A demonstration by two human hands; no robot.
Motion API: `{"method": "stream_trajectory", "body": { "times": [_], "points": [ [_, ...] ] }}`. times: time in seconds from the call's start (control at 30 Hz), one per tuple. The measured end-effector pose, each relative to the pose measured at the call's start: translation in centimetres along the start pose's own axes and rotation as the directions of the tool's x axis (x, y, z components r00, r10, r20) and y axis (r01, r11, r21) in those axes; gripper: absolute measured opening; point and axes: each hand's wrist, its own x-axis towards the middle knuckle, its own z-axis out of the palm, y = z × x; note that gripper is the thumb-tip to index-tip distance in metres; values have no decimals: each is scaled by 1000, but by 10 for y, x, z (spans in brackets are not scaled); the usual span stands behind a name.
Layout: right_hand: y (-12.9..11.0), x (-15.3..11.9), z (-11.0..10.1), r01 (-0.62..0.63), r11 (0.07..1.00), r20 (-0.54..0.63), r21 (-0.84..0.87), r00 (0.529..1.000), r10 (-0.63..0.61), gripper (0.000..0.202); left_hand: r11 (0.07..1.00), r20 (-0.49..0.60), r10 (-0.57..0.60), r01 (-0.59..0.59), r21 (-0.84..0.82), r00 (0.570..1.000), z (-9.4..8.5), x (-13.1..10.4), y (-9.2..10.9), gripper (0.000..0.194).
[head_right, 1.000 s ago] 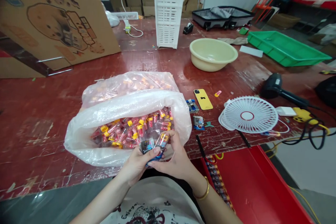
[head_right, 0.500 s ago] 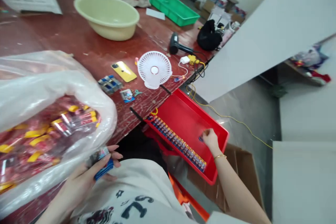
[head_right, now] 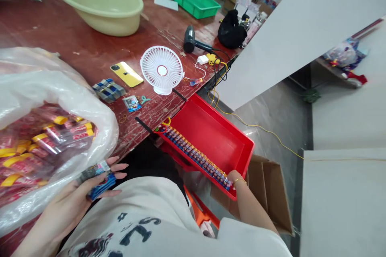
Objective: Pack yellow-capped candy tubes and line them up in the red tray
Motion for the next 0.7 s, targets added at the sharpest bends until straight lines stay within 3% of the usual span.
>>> {"method": "stream_trajectory", "body": {
  "times": [0.1, 0.23, 0.37, 0.47, 0.53, 0.6, 0.63, 0.7],
  "points": [
    [6, -1, -7, -42, 997, 15, 68, 999, 41, 25, 1000, 9, 20, -20, 17, 1000, -2, 2, -3, 38],
    [10, -4, -28, -28, 986, -48, 163, 998, 37, 26, 999, 4, 32, -32, 7, 999, -3, 2, -2, 36],
    [7, -10, -57, 69, 971, -182, 228, 983, -27, 27, 999, -18, 40, -40, 19, 999, -4, 2, 2, 35],
    [-5, -19, -74, 195, 949, -325, 246, 939, -108, 24, 997, -7, 61, -61, 54, 998, -7, 4, 1, 38],
    [-26, -31, -84, 333, 912, -452, 238, 870, -199, 19, 995, 1, 76, -76, 71, 997, -10, 5, -1, 39],
    [-58, -55, -94, 516, 831, -571, 207, 754, -326, 16, 993, -4, 94, -94, 69, 996, -12, 4, -5, 39],
    [-78, -72, -101, 611, 769, -613, 186, 685, -395, 17, 994, -2, 94, -94, 65, 996, -13, 2, -6, 39],
    [-117, -117, -115, 807, 579, -680, 114, 488, -547, 20, 993, -17, 118, -118, 18, 993, -15, -1, -8, 39]
  ]
}}
